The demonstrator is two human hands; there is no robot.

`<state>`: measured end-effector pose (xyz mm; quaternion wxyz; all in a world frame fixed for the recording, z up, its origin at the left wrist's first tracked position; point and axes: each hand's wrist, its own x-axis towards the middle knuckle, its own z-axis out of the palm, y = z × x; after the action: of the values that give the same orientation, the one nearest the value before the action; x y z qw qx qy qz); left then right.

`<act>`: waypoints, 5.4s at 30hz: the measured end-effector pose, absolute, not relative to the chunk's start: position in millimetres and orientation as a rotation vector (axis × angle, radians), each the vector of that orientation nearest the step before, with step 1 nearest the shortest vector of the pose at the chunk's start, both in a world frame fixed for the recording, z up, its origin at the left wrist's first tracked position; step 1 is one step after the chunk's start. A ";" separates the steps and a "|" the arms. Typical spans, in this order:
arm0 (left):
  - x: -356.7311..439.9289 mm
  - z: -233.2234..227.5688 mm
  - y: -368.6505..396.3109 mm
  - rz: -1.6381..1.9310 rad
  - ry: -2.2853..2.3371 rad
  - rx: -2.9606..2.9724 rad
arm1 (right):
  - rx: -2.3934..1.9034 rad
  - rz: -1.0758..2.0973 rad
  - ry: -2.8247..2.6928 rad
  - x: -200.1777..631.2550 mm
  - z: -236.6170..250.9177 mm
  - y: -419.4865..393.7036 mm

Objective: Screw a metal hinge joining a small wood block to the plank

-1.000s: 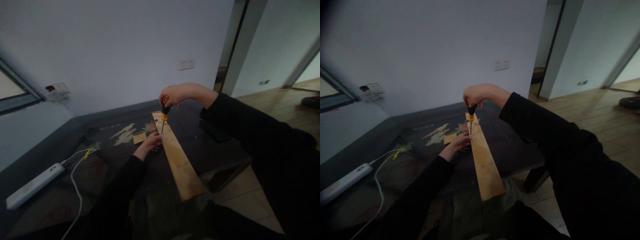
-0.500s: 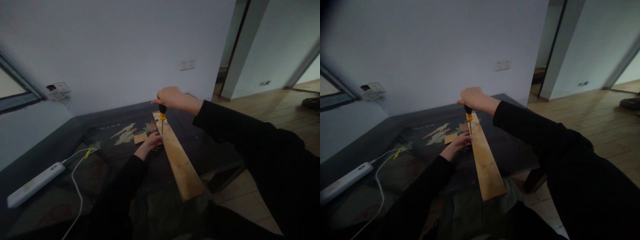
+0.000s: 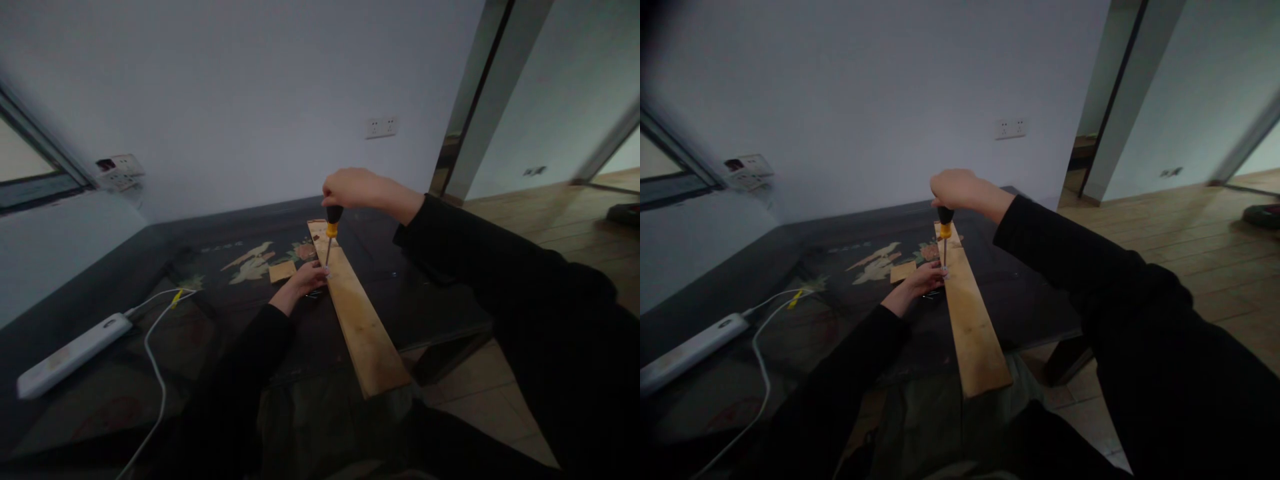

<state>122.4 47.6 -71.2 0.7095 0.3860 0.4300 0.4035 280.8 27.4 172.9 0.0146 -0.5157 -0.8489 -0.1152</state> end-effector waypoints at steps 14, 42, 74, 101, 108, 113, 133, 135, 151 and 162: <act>119.9 -71.9 48.2 0.903 0.924 0.859 | -1.469 0.004 -2.707 288.9 180.2 25.2; 124.2 -72.5 46.1 0.884 0.934 0.897 | -1.472 0.069 -2.579 290.3 174.5 24.6; 128.1 -70.1 44.8 0.897 0.956 0.888 | -1.509 -0.351 -2.605 284.2 163.8 18.4; 127.1 -72.9 47.8 0.887 0.983 0.908 | -1.592 -0.405 -2.504 281.0 156.7 28.8; 126.5 -73.2 47.4 0.887 0.968 0.923 | -1.375 -0.110 -2.850 301.2 175.8 30.4; 125.7 -74.0 48.6 0.872 0.949 0.924 | -1.433 -0.289 -2.812 291.8 173.3 21.6; 127.4 -70.8 46.2 0.896 0.972 0.901 | -1.391 -0.241 -2.780 297.7 169.6 33.7; 127.9 -69.9 45.6 0.892 0.973 0.898 | -1.479 -0.344 -2.706 294.8 164.8 33.2; 126.7 -68.6 44.2 0.895 0.961 0.895 | -1.395 -0.131 -2.836 303.0 172.2 36.9; 130.6 -66.4 44.0 0.892 0.996 0.890 | -1.590 -0.589 -2.526 283.1 152.5 22.8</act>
<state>130.6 44.0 -66.4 0.6944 0.3988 0.4461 0.3997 283.1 22.8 152.5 0.0498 -0.5220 -0.8292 -0.1934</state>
